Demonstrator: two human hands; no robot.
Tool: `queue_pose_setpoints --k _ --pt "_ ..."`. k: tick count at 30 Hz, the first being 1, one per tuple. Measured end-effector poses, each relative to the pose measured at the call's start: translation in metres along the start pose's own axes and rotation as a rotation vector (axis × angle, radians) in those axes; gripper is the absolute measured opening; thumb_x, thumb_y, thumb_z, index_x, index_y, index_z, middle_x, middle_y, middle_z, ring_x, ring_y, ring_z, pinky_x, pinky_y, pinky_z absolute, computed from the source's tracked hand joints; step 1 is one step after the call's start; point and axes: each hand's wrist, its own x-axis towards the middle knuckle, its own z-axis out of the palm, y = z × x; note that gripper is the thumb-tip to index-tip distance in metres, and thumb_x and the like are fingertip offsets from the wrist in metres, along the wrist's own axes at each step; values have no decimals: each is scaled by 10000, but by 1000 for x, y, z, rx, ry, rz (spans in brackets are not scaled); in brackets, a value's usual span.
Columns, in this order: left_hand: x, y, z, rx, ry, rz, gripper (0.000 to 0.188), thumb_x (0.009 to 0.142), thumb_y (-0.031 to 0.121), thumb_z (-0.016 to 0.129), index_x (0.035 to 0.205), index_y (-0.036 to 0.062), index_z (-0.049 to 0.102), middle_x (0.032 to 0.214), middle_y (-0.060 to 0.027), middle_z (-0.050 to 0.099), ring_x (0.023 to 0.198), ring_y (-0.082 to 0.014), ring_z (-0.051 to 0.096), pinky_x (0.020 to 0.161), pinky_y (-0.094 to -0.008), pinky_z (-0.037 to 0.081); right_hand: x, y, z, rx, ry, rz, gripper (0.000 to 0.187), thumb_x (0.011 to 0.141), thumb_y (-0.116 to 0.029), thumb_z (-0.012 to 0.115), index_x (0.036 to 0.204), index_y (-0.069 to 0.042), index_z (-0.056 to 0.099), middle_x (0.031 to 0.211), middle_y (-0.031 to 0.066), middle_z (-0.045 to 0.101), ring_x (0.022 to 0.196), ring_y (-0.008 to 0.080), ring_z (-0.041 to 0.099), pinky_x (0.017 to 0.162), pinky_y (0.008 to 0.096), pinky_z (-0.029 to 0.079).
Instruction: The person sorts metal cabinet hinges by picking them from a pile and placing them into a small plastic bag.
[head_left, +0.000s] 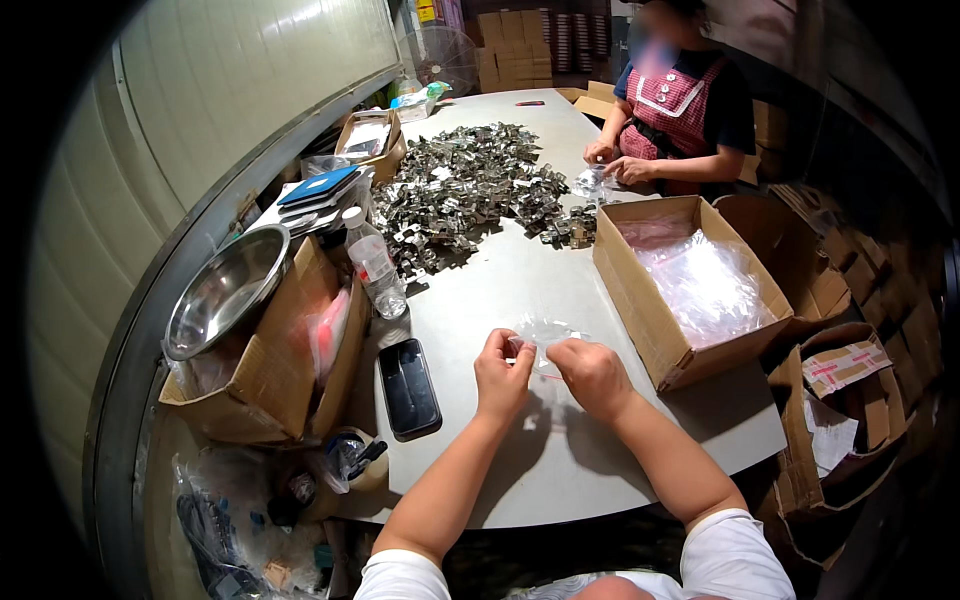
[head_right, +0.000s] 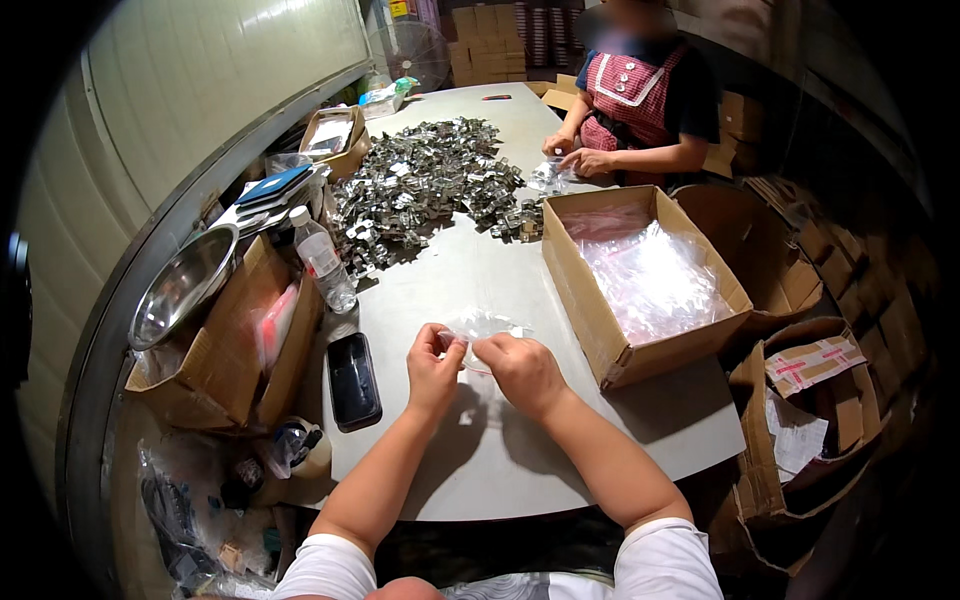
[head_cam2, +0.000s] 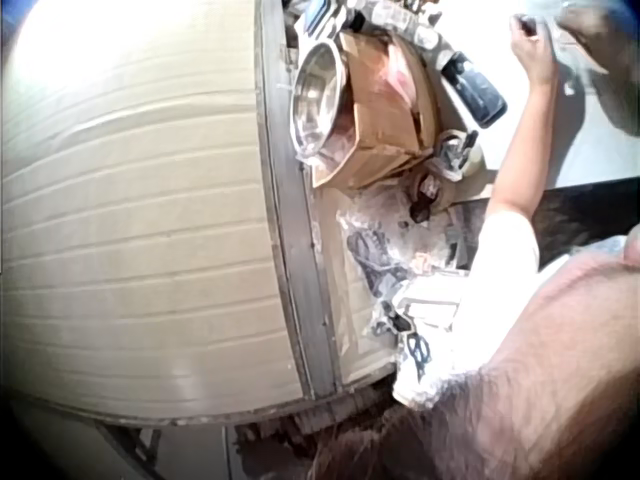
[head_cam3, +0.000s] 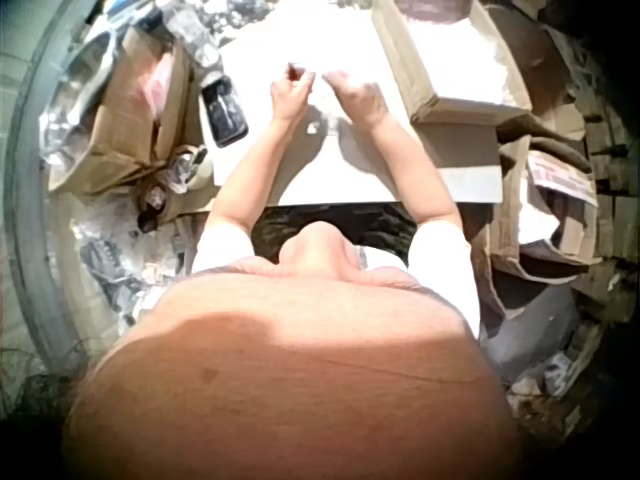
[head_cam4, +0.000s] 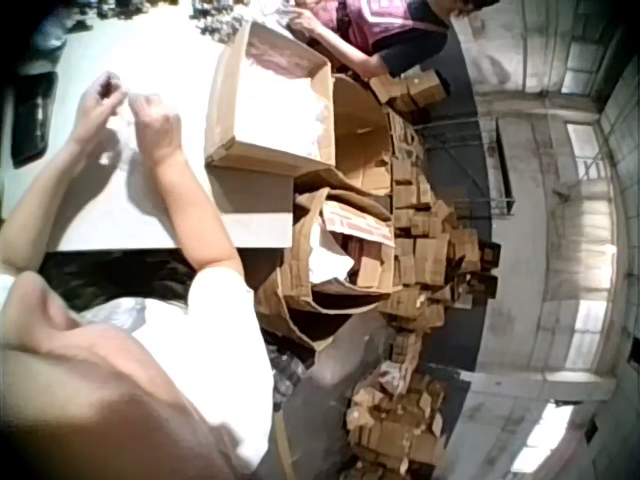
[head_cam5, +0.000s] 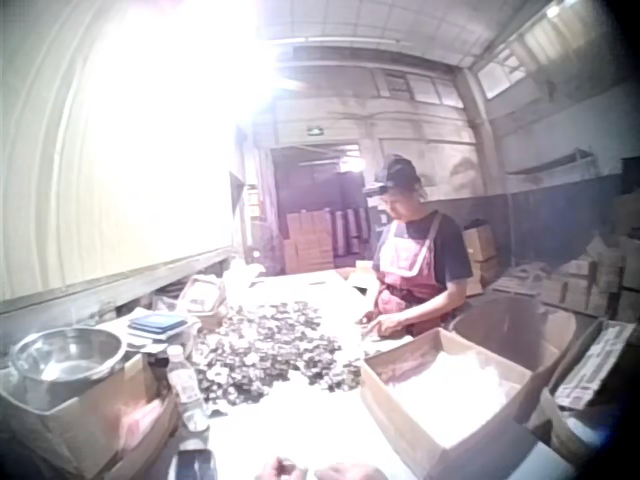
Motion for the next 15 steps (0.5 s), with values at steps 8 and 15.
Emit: queue_pose_setpoints --k 8,15 --pt "4 10 -6 41 -191 27 165 798 49 737 860 9 589 754 -11 599 678 -56 547 579 -207 460 0 5 0 -250 -19 -104 207 761 -65 593 948 -74 681 998 64 650 813 241 625 702 358 510" --pt "6 23 -7 -538 -305 -382 124 830 42 705 883 29 593 779 -30 627 684 -89 592 610 -206 479 -1 12 0 -180 52 -126 144 760 -61 605 871 -52 695 975 58 651 858 241 604 724 349 515"
